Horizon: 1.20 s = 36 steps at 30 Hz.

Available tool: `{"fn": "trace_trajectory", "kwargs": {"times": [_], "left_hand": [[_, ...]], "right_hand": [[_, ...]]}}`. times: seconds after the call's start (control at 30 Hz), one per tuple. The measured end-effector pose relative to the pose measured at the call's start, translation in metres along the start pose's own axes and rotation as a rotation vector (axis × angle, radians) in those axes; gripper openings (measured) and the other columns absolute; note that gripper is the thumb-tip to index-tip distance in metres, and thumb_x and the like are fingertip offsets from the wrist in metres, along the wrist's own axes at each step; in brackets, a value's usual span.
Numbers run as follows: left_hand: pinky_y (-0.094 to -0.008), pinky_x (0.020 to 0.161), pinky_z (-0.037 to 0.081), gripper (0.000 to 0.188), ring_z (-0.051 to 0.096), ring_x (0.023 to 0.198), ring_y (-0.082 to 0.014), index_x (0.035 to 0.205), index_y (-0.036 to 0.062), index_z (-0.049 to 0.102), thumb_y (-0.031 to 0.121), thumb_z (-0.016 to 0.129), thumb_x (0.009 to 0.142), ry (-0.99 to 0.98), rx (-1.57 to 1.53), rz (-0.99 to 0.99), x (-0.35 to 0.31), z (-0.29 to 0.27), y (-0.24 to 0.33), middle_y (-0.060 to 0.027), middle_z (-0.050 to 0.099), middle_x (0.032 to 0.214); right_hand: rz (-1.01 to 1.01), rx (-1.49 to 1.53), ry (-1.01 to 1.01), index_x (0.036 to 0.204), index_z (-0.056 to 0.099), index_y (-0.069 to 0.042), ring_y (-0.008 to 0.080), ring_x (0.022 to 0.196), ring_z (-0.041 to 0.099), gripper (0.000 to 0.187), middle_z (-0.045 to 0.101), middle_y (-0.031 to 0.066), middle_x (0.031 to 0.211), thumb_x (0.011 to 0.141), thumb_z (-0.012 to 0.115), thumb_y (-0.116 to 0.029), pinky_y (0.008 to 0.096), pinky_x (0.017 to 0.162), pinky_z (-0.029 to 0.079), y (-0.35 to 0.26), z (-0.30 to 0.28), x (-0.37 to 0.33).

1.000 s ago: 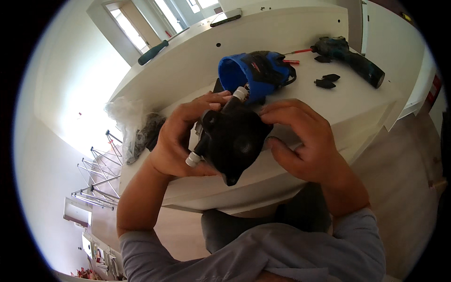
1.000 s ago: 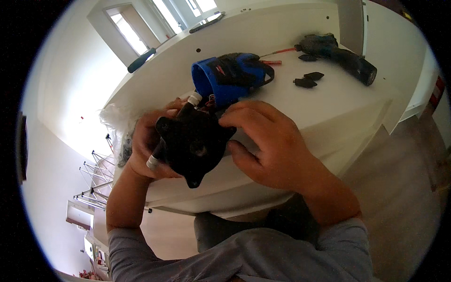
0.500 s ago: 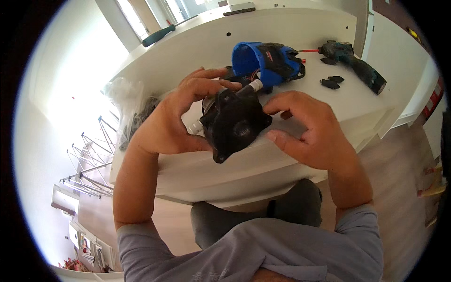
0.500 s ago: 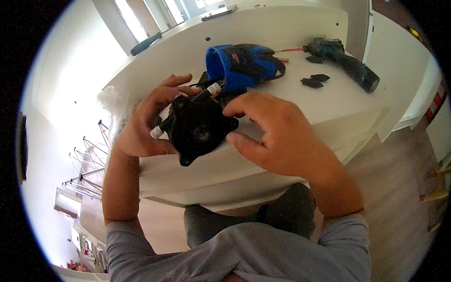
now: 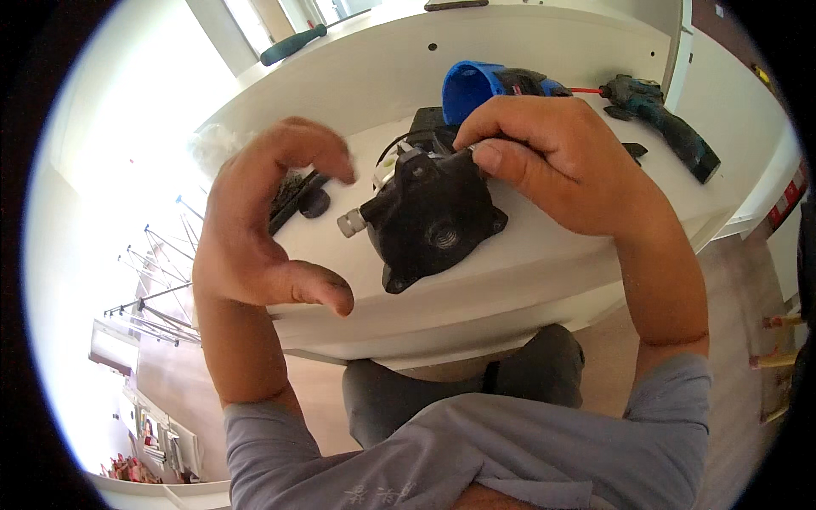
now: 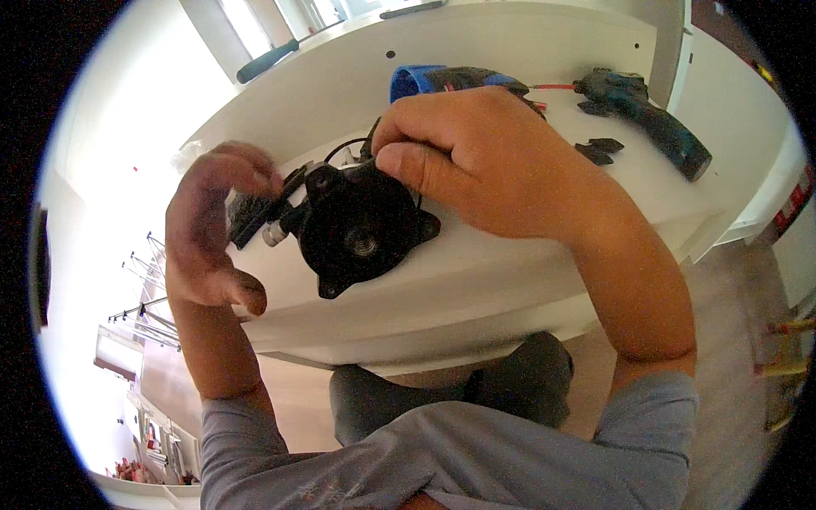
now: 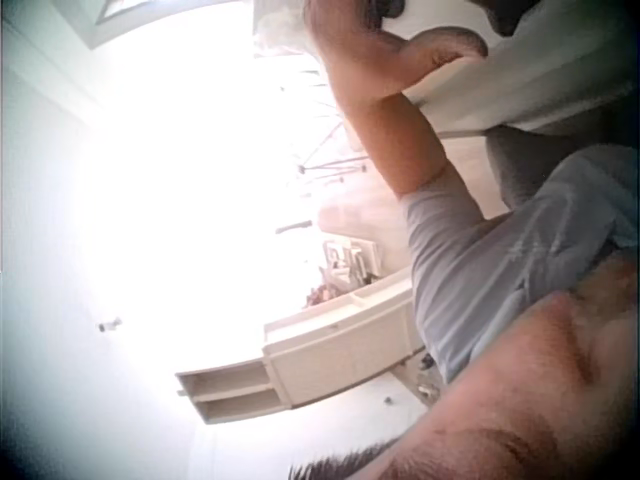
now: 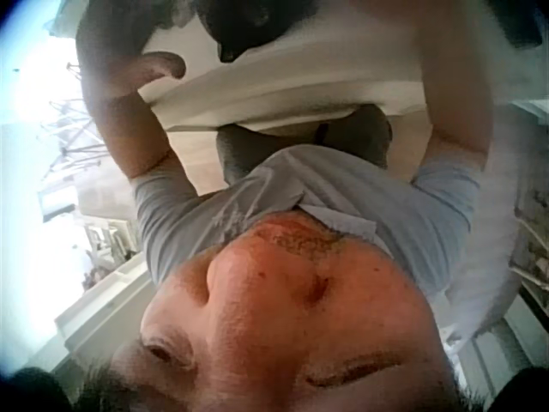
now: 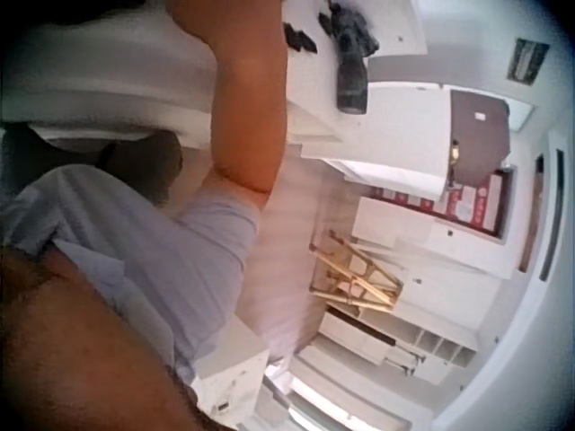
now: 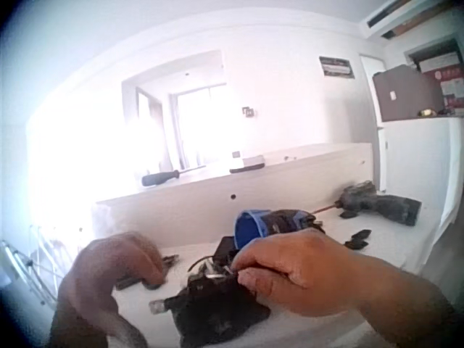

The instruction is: The person assembles a mechanical pump assembly by hand, fitting various internal components like pistons and seals into the pump head and housing.

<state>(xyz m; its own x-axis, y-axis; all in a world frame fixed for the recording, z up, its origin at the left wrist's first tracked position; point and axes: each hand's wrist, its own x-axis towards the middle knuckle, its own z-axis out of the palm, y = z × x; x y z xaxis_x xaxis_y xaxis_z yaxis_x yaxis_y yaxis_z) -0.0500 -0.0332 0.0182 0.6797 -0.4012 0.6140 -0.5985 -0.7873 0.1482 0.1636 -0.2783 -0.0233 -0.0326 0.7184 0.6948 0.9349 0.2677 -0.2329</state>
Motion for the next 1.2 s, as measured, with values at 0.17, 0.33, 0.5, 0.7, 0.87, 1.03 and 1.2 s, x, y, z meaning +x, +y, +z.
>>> {"fn": "trace_trajectory", "kwargs": {"times": [0.17,0.33,0.5,0.7,0.87,1.03,1.2], "left_hand": [[-0.0341,0.055,0.042,0.052,0.058,0.062,-0.0216,0.079,0.0081,0.063,0.052,0.091,0.081,-0.028,0.248,0.028,-0.001,0.007,0.005,-0.0056,0.06,0.073],[-0.037,0.052,0.04,0.037,0.053,0.056,-0.0252,0.078,0.0076,0.06,0.035,0.081,0.091,-0.013,0.3,0.003,0.002,0.014,0.011,-0.0068,0.053,0.067],[-0.0393,0.053,0.041,0.034,0.052,0.057,-0.0293,0.08,0.0063,0.058,0.031,0.075,0.095,-0.059,0.298,-0.025,0.003,0.014,0.016,-0.0088,0.052,0.068],[-0.0398,0.055,0.045,0.034,0.056,0.061,-0.032,0.084,0.005,0.059,0.033,0.073,0.098,-0.02,0.466,-0.016,-0.003,0.02,0.018,-0.0108,0.054,0.071],[-0.0404,0.057,0.048,0.037,0.058,0.063,-0.0322,0.089,0.0046,0.061,0.038,0.074,0.099,0.117,0.465,-0.052,-0.009,0.032,0.019,-0.0126,0.057,0.076],[-0.0403,0.058,0.048,0.028,0.059,0.063,-0.0321,0.09,0.0045,0.062,0.028,0.07,0.103,0.198,0.451,-0.16,-0.017,0.047,0.025,-0.0131,0.057,0.078],[-0.0396,0.058,0.047,0.026,0.058,0.062,-0.0329,0.089,0.0019,0.062,0.019,0.059,0.107,0.232,0.357,-0.307,-0.02,0.054,0.026,-0.0134,0.055,0.073]], "right_hand": [[-0.028,0.033,0.031,0.109,0.07,-0.004,0.0225,0.068,0.064,0.032,0.068,0.0094,0.084,0.111,0.059,-0.034,0.034,0.065,0.051,0.006,0.009,-0.004],[-0.03,-0.001,0.023,0.106,0.067,-0.003,0.0229,0.069,0.067,0.028,0.067,0.0102,0.083,0.112,0.058,-0.029,0.0345,0.065,0.052,0.007,0.012,-0.004],[-0.044,0.014,0.019,0.107,0.067,-0.003,0.0232,0.072,0.068,0.031,0.067,0.0098,0.083,0.112,0.059,-0.033,0.0345,0.067,0.054,0.011,0.013,-0.005],[-0.066,-0.084,0.028,0.101,0.066,-0.004,0.0259,0.068,0.066,0.042,0.065,0.0105,0.08,0.113,0.053,-0.042,0.0357,0.064,0.051,0.013,0.015,-0.007],[-0.024,-0.041,0.007,0.099,0.065,-0.005,0.0268,0.066,0.065,0.045,0.064,0.0102,0.077,0.114,0.05,-0.044,0.0366,0.062,0.05,0.011,0.015,-0.007],[-0.006,0.005,-0.003,0.098,0.065,-0.005,0.0284,0.066,0.065,0.043,0.063,0.0115,0.076,0.114,0.052,-0.042,0.0374,0.062,0.05,0.012,0.016,-0.006],[-0.101,-0.096,0.072,0.098,0.065,-0.005,0.0316,0.066,0.064,0.039,0.063,0.0134,0.077,0.112,0.056,-0.04,0.0399,0.063,0.051,0.012,0.021,-0.008]]}}
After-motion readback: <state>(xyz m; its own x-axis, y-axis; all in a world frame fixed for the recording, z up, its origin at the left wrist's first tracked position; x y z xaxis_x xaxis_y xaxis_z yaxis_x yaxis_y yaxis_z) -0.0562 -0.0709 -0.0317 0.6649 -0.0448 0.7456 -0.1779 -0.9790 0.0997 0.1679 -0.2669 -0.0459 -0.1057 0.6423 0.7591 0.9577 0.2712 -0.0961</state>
